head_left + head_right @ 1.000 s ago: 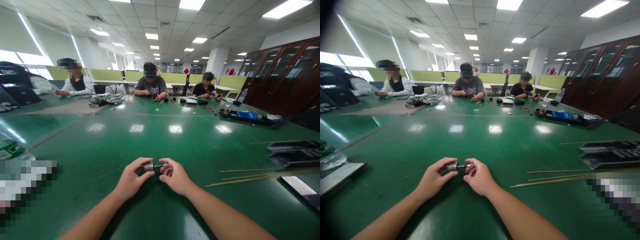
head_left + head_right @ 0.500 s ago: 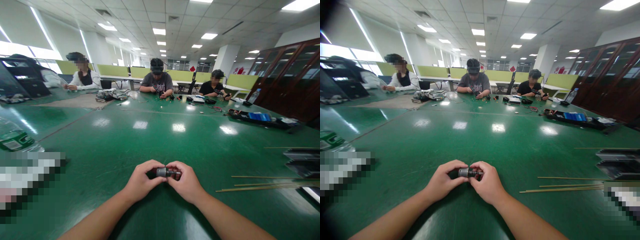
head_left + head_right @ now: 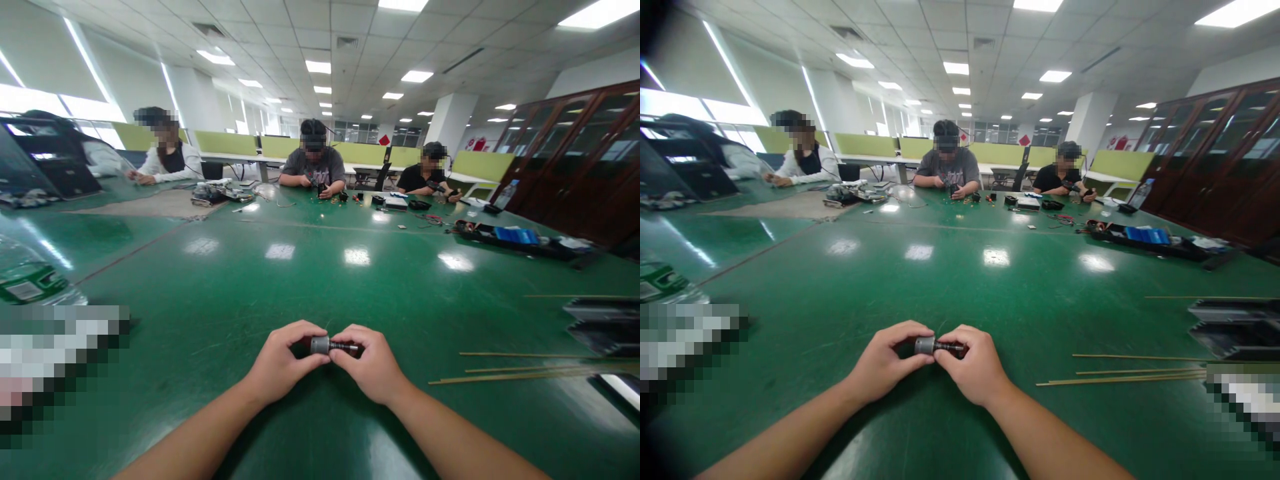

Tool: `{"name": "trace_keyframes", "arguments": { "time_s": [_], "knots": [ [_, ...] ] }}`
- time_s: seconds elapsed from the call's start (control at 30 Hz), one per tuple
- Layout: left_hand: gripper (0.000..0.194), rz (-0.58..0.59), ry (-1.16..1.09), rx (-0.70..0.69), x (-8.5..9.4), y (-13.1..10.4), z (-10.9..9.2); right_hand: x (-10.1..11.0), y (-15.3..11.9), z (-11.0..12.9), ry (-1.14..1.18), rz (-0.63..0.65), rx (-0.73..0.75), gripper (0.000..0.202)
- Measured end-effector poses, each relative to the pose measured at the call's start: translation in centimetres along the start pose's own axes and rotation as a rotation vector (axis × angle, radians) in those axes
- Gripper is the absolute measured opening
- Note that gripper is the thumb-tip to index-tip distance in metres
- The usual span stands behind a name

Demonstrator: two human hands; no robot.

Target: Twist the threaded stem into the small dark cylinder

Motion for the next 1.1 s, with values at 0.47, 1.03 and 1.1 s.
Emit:
{"name": "trace_keyframes", "arguments": {
  "time_s": [0.47,1.03,1.1],
  "knots": [
    [0.03,-0.009,0.003,-0.012,0.08,0.02,-0.25,0.16,-0.06,0.38,-0.025,0.018,0.014,0.007],
    [0.03,0.0,0.009,0.005,0.13,0.06,-0.32,0.26,-0.08,0.51,-0.026,0.026,0.019,0.007],
    [0.03,-0.001,0.01,0.004,0.18,0.07,-0.39,0.25,-0.12,0.55,-0.03,0.026,0.019,0.007]
  ]
}}
Point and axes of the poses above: each hand's wrist, its own y-axis towards the middle knuckle, its own x-axis out of the back of the hand, z = x × y, the point moved 3 cm from there along y, towards the middle knuckle, and after that the axes turned 12 degrees about y, right-handed, at the moved point
